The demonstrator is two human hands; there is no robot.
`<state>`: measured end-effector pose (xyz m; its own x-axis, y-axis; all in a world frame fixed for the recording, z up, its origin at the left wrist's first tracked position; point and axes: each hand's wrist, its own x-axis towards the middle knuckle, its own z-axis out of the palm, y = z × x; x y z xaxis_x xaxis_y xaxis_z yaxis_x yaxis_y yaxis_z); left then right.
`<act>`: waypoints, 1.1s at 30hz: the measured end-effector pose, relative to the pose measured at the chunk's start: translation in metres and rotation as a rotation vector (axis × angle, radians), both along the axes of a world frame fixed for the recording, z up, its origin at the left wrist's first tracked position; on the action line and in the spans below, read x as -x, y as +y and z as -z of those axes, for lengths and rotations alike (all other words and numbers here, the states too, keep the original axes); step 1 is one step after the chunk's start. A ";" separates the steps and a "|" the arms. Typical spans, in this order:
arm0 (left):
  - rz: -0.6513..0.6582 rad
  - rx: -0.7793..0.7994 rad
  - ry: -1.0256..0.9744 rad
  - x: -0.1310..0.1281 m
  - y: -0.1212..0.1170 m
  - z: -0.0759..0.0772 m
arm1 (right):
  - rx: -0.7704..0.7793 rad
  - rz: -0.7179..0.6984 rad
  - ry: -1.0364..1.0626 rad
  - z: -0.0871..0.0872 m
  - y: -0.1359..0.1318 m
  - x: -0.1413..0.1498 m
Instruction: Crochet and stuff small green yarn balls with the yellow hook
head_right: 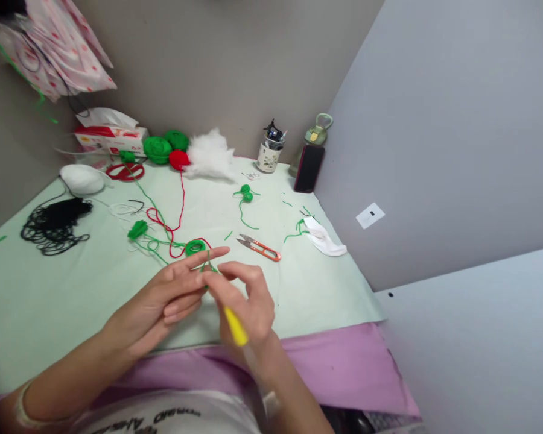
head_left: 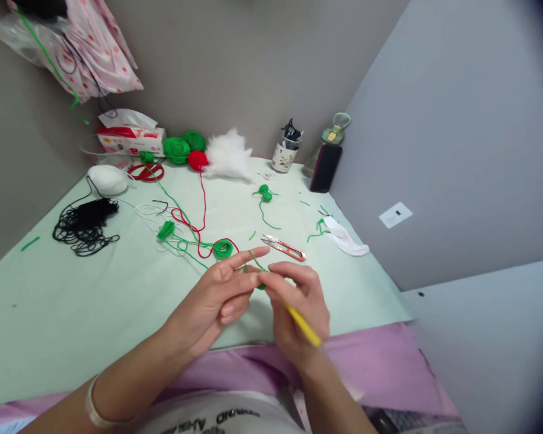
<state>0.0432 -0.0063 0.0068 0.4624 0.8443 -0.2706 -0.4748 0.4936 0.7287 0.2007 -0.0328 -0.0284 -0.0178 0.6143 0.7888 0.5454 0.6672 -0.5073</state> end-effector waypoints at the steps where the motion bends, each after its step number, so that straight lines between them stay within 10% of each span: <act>1: 0.008 0.027 -0.033 0.002 0.002 0.000 | 0.061 -0.046 0.129 -0.003 0.001 -0.001; 6: -0.026 -0.027 -0.027 0.003 0.004 -0.003 | 0.307 -0.230 0.558 -0.015 0.009 -0.002; 16: -0.041 -0.025 0.025 -0.005 0.002 0.004 | 0.050 -0.021 0.006 -0.002 0.002 0.000; 22: -0.021 0.007 -0.060 0.000 0.007 0.004 | 0.321 -0.184 0.601 -0.011 0.011 -0.005; 33: -0.037 -0.082 0.020 -0.001 0.001 0.000 | 0.494 -0.368 0.767 -0.011 0.013 -0.003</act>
<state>0.0446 -0.0058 0.0072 0.4260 0.8803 -0.2088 -0.4767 0.4146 0.7752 0.2042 -0.0197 -0.0170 0.1356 0.9369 0.3223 -0.2477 0.3470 -0.9046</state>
